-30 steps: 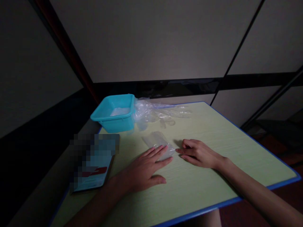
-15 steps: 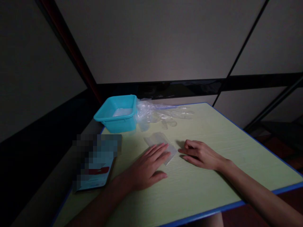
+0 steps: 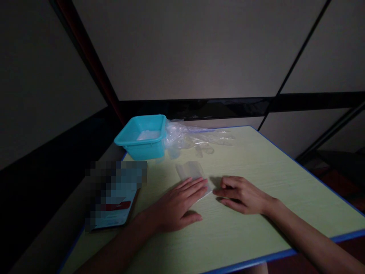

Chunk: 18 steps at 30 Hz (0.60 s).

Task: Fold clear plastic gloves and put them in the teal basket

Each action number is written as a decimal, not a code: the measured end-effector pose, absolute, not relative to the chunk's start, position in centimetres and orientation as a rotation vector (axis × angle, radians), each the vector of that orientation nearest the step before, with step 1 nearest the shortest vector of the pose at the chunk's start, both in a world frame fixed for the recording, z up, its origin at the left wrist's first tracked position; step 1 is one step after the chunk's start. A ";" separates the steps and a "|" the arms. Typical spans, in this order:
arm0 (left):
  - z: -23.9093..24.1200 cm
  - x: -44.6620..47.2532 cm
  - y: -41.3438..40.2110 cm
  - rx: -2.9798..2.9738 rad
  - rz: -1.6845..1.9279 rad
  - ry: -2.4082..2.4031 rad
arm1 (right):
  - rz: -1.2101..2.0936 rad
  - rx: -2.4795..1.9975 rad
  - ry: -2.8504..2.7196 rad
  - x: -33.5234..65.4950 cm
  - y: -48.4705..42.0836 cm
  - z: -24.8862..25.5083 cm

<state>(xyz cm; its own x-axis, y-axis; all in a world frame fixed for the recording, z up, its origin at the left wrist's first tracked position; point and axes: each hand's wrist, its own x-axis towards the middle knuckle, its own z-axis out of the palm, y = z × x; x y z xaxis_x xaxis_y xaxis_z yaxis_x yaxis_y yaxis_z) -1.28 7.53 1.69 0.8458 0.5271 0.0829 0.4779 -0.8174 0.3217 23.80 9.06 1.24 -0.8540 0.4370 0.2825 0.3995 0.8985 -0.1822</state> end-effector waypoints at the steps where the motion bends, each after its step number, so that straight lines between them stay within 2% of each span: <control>1: 1.8 -1.2 7.5 2.736 0.236 0.747 | 0.151 -0.628 -2.740 23.9 9.1 1.2; 12: 1.9 0.5 7.3 2.775 0.162 0.636 | 0.143 -0.785 -2.626 24.2 9.6 1.3; 18: 1.5 0.4 7.1 2.786 0.214 0.624 | 0.382 -0.713 -2.568 23.7 9.6 1.8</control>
<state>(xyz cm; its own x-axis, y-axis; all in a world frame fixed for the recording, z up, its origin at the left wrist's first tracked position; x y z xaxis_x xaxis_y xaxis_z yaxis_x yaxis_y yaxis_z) 0.40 7.10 1.48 0.8959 0.4366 0.0824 0.3956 -0.8683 0.2994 23.66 9.57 1.81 -0.7675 0.5417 0.3427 0.4187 0.8285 -0.3720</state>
